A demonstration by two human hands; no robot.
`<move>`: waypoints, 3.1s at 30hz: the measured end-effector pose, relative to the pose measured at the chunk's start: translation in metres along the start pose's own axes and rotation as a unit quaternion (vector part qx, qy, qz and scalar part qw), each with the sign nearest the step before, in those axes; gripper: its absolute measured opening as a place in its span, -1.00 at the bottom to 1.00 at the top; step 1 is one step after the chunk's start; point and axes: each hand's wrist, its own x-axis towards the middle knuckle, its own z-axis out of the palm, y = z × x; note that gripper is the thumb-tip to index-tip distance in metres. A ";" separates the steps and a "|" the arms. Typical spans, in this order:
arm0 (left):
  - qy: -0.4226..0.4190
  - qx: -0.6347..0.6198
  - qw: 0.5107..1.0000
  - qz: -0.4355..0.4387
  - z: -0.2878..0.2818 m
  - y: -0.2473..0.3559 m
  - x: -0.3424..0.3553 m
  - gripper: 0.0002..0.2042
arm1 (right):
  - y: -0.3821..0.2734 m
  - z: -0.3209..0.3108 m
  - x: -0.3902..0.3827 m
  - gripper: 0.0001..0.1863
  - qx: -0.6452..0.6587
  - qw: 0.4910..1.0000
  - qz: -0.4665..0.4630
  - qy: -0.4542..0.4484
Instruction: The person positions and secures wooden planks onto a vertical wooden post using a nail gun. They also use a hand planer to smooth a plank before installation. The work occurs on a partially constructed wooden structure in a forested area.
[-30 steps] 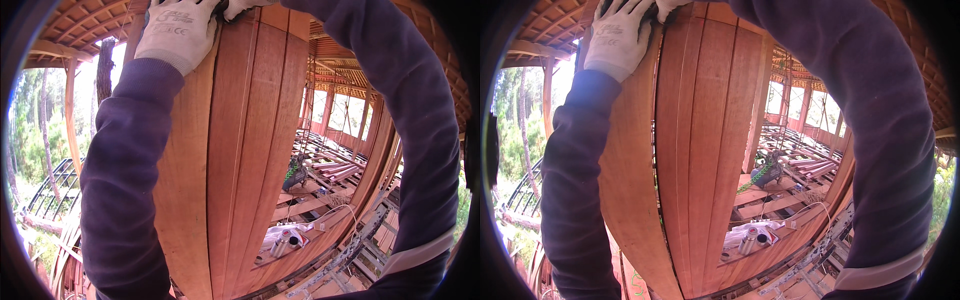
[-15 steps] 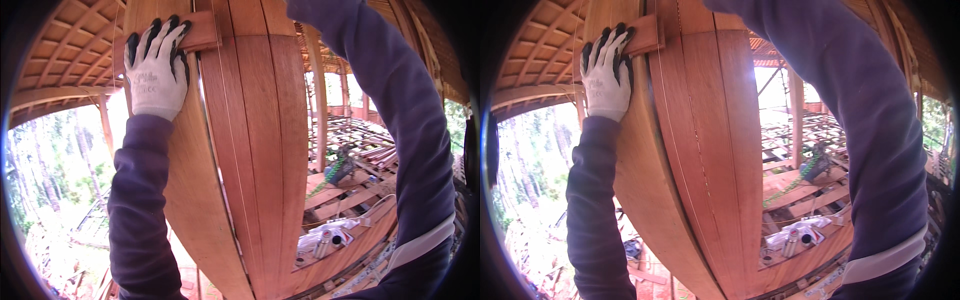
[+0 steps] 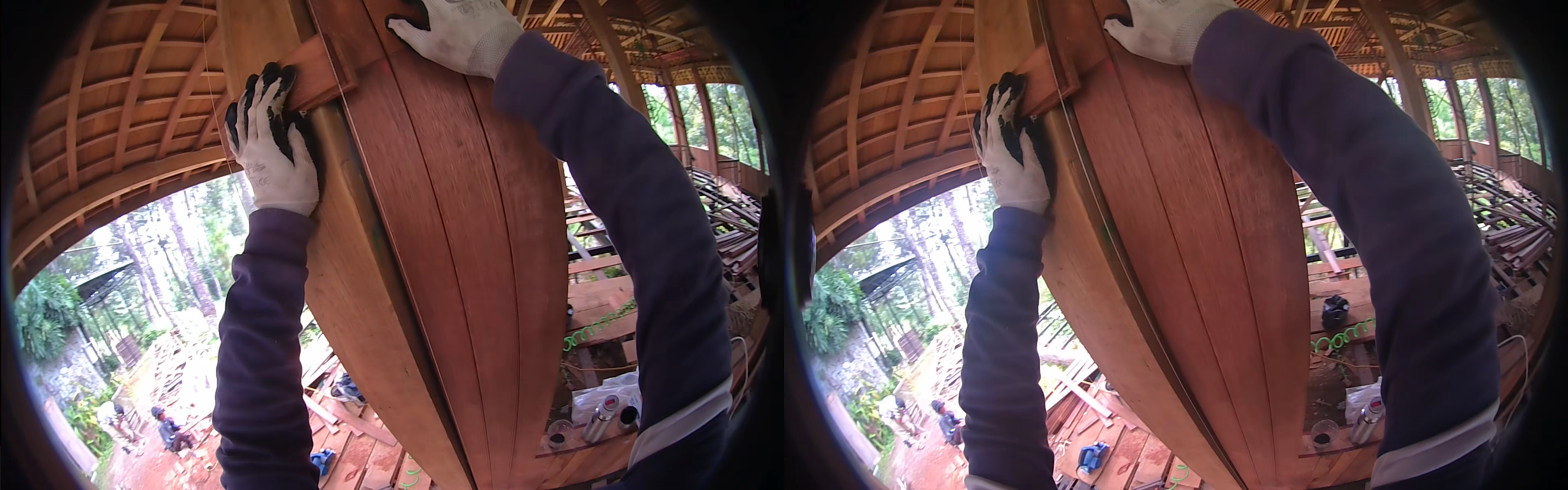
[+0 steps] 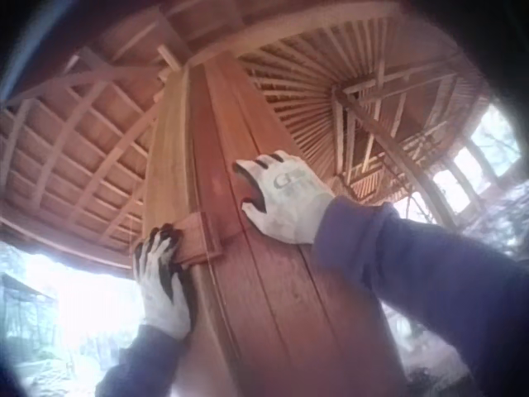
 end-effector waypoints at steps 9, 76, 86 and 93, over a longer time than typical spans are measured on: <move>-0.005 -0.007 1.000 -0.002 0.002 -0.005 -0.001 -0.50 | 0.002 -0.001 -0.002 -0.40 0.035 0.999 0.026 -0.013; -0.412 -0.395 0.792 -0.217 -0.121 -0.060 0.043 -0.53 | -0.118 -0.033 0.023 -0.62 0.592 0.691 0.339 -0.240; -0.236 0.007 0.970 -0.057 -0.107 0.000 0.040 -0.23 | -0.120 0.017 0.006 -0.68 0.577 0.686 0.441 -0.048; -0.263 0.003 0.965 -0.010 -0.084 -0.037 0.037 -0.30 | -0.088 -0.009 -0.009 -0.64 0.303 0.881 0.357 -0.060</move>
